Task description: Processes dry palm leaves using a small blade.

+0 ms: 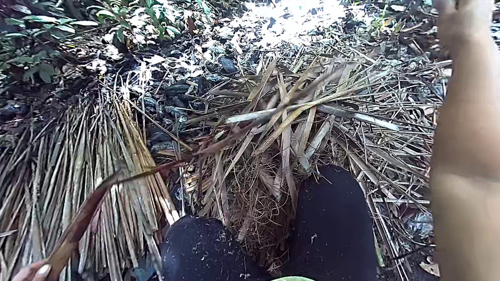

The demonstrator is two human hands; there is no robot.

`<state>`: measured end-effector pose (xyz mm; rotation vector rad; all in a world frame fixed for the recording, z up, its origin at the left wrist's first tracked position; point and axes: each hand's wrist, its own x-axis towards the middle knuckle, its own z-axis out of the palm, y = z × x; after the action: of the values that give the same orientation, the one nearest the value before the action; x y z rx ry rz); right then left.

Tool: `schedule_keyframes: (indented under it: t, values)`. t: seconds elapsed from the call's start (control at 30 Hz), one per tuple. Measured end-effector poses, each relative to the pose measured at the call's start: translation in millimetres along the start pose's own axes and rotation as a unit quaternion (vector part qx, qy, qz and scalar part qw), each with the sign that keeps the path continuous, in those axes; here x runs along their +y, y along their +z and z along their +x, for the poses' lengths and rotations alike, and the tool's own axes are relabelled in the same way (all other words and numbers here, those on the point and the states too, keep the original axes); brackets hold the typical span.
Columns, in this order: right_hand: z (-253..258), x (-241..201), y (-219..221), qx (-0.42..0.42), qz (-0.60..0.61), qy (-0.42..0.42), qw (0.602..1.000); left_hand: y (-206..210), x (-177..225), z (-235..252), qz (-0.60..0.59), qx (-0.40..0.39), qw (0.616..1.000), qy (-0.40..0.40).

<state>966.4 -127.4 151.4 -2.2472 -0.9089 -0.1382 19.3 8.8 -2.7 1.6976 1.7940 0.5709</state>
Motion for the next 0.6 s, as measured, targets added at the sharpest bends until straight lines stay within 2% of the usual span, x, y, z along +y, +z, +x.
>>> schedule_keyframes:
  t: [0.07, 0.13, 0.23, 0.33, 0.4, 0.47, 0.53, 0.6]
  values:
    - [-10, -22, 3, 0.006, 0.043, 0.002, 0.999, 26, 41, 6, 0.004, 0.023, 1.0, 0.019]
    - [-34, -64, 23, -0.022, 0.111, -0.036, 0.993, 57, 106, 10, -0.008, 0.03, 0.999, 0.045]
    - [-106, -155, 65, -0.169, 0.217, -0.109, 0.955, 101, 209, 14, -0.066, 0.022, 0.996, 0.046]
    - [-171, -221, 127, -0.339, 0.293, -0.153, 0.881, 139, 281, 21, -0.176, -0.007, 0.984, 0.042]
    - [-196, -247, 172, -0.422, 0.325, -0.124, 0.837, 162, 315, 18, -0.25, -0.058, 0.965, 0.062]
    - [-209, -260, 208, -0.468, 0.386, -0.043, 0.794, 184, 334, 11, -0.299, -0.123, 0.944, 0.066]
    - [-214, -266, 225, -0.471, 0.461, 0.06, 0.75, 205, 342, 4, -0.32, -0.174, 0.929, 0.061]
    - [-216, -265, 231, -0.443, 0.517, 0.124, 0.722, 223, 344, 0, -0.309, -0.204, 0.927, 0.055]
